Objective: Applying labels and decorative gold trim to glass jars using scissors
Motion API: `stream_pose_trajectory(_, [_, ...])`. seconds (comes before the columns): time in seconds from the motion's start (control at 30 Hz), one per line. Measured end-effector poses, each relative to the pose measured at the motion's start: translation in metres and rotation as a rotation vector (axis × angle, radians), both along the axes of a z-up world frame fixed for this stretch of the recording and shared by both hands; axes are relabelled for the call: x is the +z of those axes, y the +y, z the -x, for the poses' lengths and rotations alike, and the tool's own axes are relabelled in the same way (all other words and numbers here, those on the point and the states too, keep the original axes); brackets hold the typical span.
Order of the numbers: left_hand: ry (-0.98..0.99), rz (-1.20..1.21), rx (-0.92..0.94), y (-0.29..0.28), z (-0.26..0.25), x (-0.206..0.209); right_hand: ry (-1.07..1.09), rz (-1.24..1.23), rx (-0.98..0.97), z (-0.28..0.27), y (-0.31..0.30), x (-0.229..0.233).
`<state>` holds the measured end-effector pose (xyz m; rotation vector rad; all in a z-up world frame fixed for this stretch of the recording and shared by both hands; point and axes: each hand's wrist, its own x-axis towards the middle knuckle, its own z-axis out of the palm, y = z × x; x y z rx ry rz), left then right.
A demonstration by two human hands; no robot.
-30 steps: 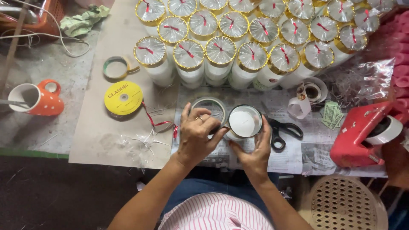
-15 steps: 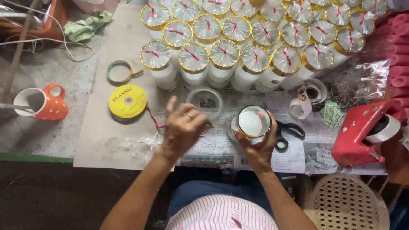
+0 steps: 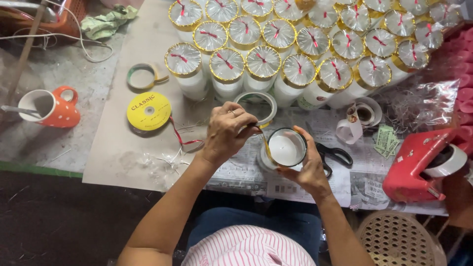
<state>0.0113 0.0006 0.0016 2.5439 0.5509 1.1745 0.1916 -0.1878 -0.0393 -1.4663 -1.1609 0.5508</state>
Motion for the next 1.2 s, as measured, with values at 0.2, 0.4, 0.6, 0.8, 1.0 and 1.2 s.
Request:
stream_pose_trajectory(0.2, [0.061,0.051,-0.023,-0.007,-0.006,0.002,0.119,0.047,0.148,-0.019,0.006,-0.009])
stream_pose_trajectory(0.4, [0.08,0.075,-0.036,-0.009,-0.003,0.0,0.079,0.043,0.31,-0.033,0.015,0.01])
stream_pose_trajectory(0.6, [0.142,-0.013,0.078,-0.038,0.018,0.023,0.34,0.073,0.546,-0.053,0.029,0.009])
stream_pose_trajectory(0.8, [0.087,-0.087,0.245,-0.066,0.014,0.017,0.202,0.05,0.488,-0.05,0.015,0.001])
stream_pose_trajectory(1.0, [0.02,-0.04,0.267,-0.071,0.014,0.005,0.199,-0.052,-0.245,0.059,0.002,0.007])
stream_pose_trajectory(1.2, [-0.007,-0.054,0.215,-0.067,0.019,-0.004,-0.018,-0.163,-0.44,0.065,0.018,-0.02])
